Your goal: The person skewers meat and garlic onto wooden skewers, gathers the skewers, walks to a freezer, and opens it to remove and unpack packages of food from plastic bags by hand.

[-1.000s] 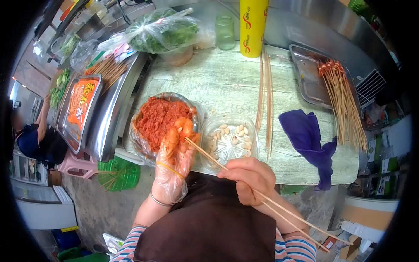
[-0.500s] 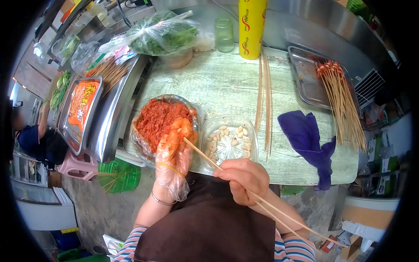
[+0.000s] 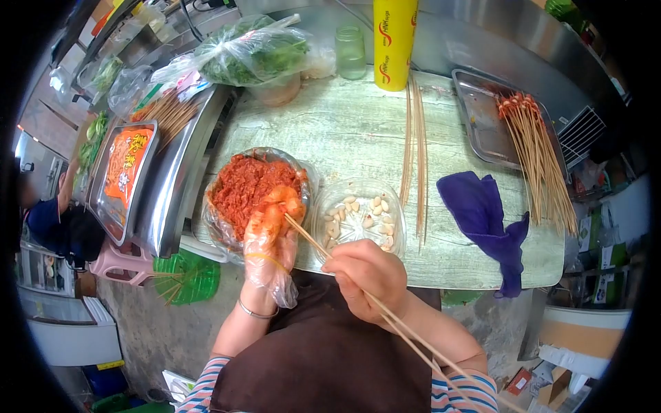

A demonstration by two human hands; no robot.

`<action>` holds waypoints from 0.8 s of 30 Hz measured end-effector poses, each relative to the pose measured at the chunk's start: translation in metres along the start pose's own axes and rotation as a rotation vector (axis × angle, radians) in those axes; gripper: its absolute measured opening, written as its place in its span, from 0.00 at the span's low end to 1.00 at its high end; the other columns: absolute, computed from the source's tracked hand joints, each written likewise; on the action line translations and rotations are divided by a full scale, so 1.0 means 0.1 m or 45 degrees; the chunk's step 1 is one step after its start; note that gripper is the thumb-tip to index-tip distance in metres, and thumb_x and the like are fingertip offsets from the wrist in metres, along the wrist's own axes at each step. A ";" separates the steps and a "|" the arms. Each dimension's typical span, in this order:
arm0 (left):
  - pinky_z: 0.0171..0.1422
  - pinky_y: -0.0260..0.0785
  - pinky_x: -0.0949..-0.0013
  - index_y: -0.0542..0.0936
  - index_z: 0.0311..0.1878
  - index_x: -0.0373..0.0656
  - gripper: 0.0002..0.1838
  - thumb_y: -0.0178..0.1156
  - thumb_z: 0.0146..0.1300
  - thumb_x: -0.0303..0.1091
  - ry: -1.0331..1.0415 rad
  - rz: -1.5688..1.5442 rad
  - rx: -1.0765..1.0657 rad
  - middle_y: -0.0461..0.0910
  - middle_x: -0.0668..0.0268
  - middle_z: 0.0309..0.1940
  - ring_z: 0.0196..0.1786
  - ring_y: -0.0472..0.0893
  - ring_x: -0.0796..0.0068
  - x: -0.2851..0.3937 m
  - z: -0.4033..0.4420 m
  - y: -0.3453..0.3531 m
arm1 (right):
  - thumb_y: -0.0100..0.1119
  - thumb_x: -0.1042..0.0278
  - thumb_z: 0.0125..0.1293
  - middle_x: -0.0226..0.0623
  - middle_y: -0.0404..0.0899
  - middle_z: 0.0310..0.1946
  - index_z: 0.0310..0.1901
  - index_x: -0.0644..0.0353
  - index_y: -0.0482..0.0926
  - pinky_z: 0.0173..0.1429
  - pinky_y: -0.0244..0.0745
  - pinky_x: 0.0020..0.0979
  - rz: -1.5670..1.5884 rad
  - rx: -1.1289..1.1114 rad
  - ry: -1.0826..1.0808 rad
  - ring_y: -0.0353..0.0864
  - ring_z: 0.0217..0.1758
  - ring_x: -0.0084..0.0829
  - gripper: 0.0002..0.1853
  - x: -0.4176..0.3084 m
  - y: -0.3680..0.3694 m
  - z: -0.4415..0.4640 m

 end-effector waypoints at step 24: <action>0.61 0.66 0.59 0.66 0.58 0.30 0.21 0.48 0.68 0.35 0.054 0.207 -0.188 0.72 0.53 0.54 0.55 0.74 0.58 0.10 0.04 0.04 | 0.42 0.67 0.69 0.41 0.79 0.30 0.35 0.64 0.75 0.39 0.73 0.28 0.046 -0.064 0.142 0.78 0.32 0.31 0.12 0.12 0.08 0.04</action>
Point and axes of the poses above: each hand's wrist, its own z-axis towards the middle knuckle, its own y-axis out of the palm, x = y × z, the point moved 6 cm from there along z, towards the middle knuckle
